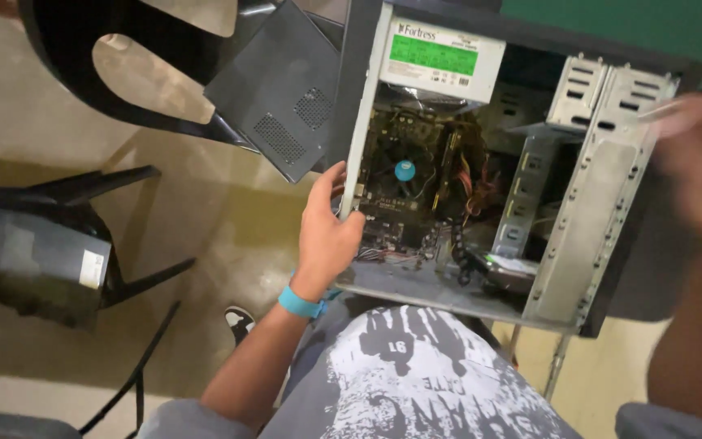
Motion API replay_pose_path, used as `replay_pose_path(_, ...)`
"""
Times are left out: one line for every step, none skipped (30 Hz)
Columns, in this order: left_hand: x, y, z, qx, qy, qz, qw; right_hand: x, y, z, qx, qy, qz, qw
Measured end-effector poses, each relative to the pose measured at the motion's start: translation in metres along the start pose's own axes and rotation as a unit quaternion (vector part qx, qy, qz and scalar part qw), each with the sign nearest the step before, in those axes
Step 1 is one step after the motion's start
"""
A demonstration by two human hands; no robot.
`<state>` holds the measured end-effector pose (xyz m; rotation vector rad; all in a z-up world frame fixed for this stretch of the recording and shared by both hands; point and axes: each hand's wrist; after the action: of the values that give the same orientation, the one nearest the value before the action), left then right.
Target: Connecting internal components and sliding the side panel onto a desktop computer chassis to close it.
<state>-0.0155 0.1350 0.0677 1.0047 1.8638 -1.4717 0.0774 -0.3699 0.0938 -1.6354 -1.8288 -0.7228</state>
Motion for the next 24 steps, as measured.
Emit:
replay_pose_path(0.0,0.0,-0.001,0.005,0.001,-0.004,1.0,0.106,-0.023,0.033,0.019,0.006,-0.02,1.0)
replay_pose_path(-0.002,0.0,-0.002,0.013,0.001,-0.001,1.0,0.14,-0.026,0.062,0.013,0.001,-0.015,1.0)
replay_pose_path(-0.003,-0.001,-0.004,0.02,0.0,0.004,1.0,0.174,-0.029,0.091,0.096,0.03,0.011,0.995)
replay_pose_path(-0.004,-0.002,-0.006,0.026,0.0,0.007,1.0,0.206,-0.031,0.121,0.179,0.06,0.04,0.981)
replay_pose_path(-0.004,-0.001,-0.007,0.033,0.001,0.009,0.999,0.202,-0.031,0.145,0.173,0.059,0.045,0.982)
replay_pose_path(-0.004,0.001,-0.007,0.036,0.01,0.018,0.999,0.197,-0.031,0.169,0.233,0.005,0.049,0.971)
replay_pose_path(-0.003,0.002,-0.008,0.039,0.019,0.027,0.999,0.192,-0.031,0.193,0.291,-0.049,0.053,0.954)
replay_pose_path(0.0,0.002,-0.008,0.045,0.02,0.026,0.998,0.183,-0.03,0.212,0.29,-0.048,0.059,0.954)
replay_pose_path(0.002,0.002,-0.008,0.044,0.021,0.035,0.998,0.174,-0.03,0.231,0.323,-0.123,0.087,0.934)
replay_pose_path(0.003,0.004,-0.008,0.041,0.022,0.046,0.998,0.166,-0.027,0.249,0.352,-0.196,0.114,0.908)
replay_pose_path(0.001,0.002,-0.009,0.045,0.023,0.046,0.998,0.168,-0.028,0.258,0.351,-0.195,0.118,0.908)
replay_pose_path(-0.001,0.001,-0.01,0.051,0.023,0.041,0.998,0.171,-0.028,0.266,0.362,-0.201,0.131,0.901)
replay_pose_path(-0.004,0.0,-0.011,0.056,0.022,0.035,0.998,0.174,-0.027,0.273,0.373,-0.207,0.144,0.893)
replay_pose_path(-0.004,-0.001,-0.012,0.058,0.022,0.038,0.997,0.163,-0.033,0.283,0.369,-0.209,0.146,0.894)
replay_pose_path(-0.003,-0.001,-0.013,0.06,0.019,0.036,0.997,0.151,-0.038,0.293,0.355,-0.195,0.141,0.903)
replay_pose_path(-0.003,-0.002,-0.013,0.063,0.017,0.031,0.997,0.14,-0.044,0.302,0.343,-0.181,0.137,0.911)
replay_pose_path(-0.003,-0.001,-0.013,0.066,0.016,0.032,0.997,0.137,-0.048,0.304,0.341,-0.182,0.14,0.911)
replay_pose_path(-0.002,0.0,-0.013,0.068,0.013,0.031,0.997,0.134,-0.051,0.308,0.322,-0.179,0.129,0.921)
replay_pose_path(-0.002,0.001,-0.014,0.07,0.009,0.03,0.997,0.13,-0.055,0.311,0.304,-0.175,0.118,0.929)
replay_pose_path(-0.004,0.0,-0.016,0.071,0.01,0.032,0.997,0.129,-0.055,0.314,0.302,-0.175,0.119,0.93)
replay_pose_path(-0.007,0.0,-0.017,0.075,0.009,0.03,0.997,0.126,-0.054,0.316,0.304,-0.181,0.132,0.926)
replay_pose_path(-0.009,-0.002,-0.018,0.08,0.008,0.027,0.996,0.124,-0.056,0.318,0.307,-0.186,0.146,0.922)
replay_pose_path(-0.01,-0.001,-0.017,0.082,0.009,0.028,0.996,0.127,-0.054,0.317,0.305,-0.186,0.148,0.922)
replay_pose_path(-0.01,-0.002,-0.017,0.083,0.008,0.023,0.996,0.13,-0.053,0.318,0.318,-0.182,0.168,0.915)
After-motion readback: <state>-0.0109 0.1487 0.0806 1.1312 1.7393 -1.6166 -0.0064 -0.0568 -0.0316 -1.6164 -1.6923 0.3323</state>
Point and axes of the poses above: each hand's wrist, its own y-axis towards the middle knuckle, its own z-axis out of the palm, x = y × z, and after that the axes turned 8 degrees about -z, right-handed
